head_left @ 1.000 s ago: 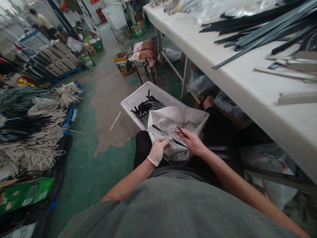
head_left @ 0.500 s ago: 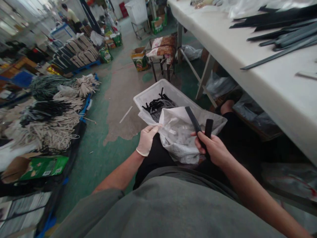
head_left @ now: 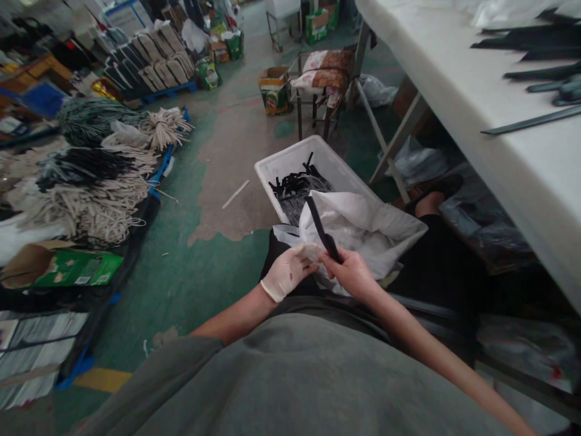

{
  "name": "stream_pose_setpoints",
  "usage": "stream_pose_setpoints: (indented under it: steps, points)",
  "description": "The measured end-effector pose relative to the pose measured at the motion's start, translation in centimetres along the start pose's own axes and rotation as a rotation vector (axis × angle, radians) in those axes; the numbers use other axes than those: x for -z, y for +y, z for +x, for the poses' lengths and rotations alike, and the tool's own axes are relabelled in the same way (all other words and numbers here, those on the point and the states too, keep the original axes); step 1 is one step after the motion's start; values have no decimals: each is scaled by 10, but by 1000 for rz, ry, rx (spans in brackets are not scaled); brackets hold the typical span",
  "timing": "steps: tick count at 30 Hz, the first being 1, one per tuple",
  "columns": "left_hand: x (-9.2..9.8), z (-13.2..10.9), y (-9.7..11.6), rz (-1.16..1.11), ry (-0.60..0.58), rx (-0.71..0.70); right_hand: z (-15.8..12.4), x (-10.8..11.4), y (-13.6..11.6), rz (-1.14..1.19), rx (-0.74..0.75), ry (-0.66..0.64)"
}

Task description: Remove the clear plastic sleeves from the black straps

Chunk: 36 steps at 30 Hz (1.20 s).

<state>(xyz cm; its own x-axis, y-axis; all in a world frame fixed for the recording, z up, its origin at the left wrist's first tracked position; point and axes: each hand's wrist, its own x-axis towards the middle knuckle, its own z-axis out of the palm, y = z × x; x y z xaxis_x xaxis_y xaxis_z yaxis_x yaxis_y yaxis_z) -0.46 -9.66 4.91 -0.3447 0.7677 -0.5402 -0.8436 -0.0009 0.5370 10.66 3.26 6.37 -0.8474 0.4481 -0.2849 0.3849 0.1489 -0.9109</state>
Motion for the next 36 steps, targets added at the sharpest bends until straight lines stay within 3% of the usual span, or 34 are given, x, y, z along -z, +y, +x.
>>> stream_pose_setpoints:
  steps: [4,7,11,14,16,20,27,33,36]
  points:
    - [-2,1,-8,306,-2,-142,-3,4,0,-110,-6,-38]
    - [-1,5,3,429,86,-225,-11,13,-5,12,0,-82]
    - [8,8,39,272,251,-344,-25,33,-15,82,12,-21]
    - [12,8,62,76,290,-414,-33,41,-19,-14,12,-119]
    - [13,8,68,-41,284,-386,-36,39,-20,-93,28,-203]
    - [9,8,65,-145,236,-325,-35,27,-19,-227,21,-275]
    - [1,5,57,-147,199,-298,-22,18,-22,-339,-8,-269]
    - [0,3,43,45,99,-314,-12,14,-26,-240,-92,-369]
    - [3,-3,49,197,83,-336,-6,8,-29,-120,-82,-425]
